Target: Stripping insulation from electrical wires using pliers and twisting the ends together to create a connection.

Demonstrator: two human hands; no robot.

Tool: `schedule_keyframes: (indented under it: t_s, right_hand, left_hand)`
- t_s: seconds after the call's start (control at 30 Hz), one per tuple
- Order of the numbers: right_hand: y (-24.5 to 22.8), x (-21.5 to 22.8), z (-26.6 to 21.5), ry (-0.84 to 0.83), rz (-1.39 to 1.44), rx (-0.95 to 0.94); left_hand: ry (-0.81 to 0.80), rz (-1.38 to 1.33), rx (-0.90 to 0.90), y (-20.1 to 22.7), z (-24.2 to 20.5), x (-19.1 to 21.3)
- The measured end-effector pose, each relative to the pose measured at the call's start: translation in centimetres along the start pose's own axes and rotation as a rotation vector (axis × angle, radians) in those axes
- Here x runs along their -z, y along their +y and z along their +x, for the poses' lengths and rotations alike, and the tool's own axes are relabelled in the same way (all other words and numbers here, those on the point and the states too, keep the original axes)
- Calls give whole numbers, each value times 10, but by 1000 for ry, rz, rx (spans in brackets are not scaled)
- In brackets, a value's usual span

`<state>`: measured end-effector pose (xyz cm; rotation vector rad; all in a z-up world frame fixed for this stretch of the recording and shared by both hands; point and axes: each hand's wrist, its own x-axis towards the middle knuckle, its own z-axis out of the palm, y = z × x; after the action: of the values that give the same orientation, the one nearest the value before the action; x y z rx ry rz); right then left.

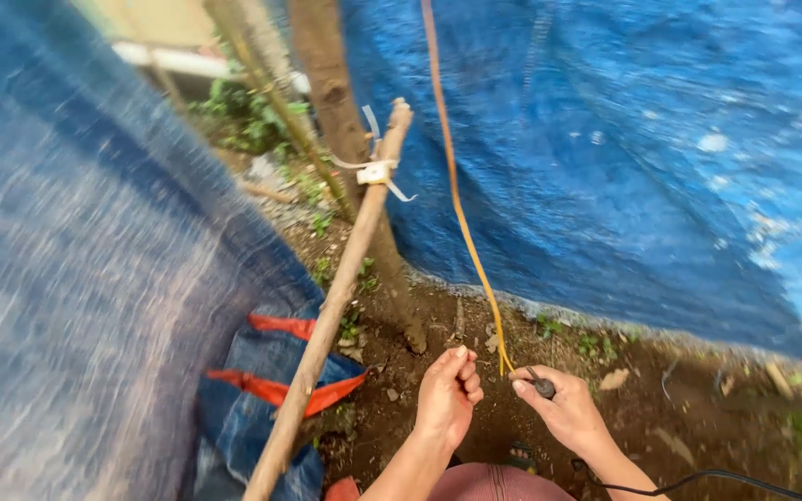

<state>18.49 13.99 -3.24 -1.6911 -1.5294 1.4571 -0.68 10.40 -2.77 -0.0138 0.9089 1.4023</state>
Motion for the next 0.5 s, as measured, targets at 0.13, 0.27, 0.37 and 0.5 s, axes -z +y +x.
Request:
schedule_keyframes:
  t_s: [0.13,0.27,0.37,0.5]
  right_hand:
    - [3,-5,-18,118,-105,-114]
    - [30,0,-51,332,-38,-253]
    - [82,12,-89,539,9,-386]
    - [209,23,-164,840,-54,-468]
  left_hand:
    - [12,192,98,17,26,-15]
    - [102,251,237,1,68,11]
    - [80,243,385,-32,87,44]
    - [-33,337,552,-78,84,76]
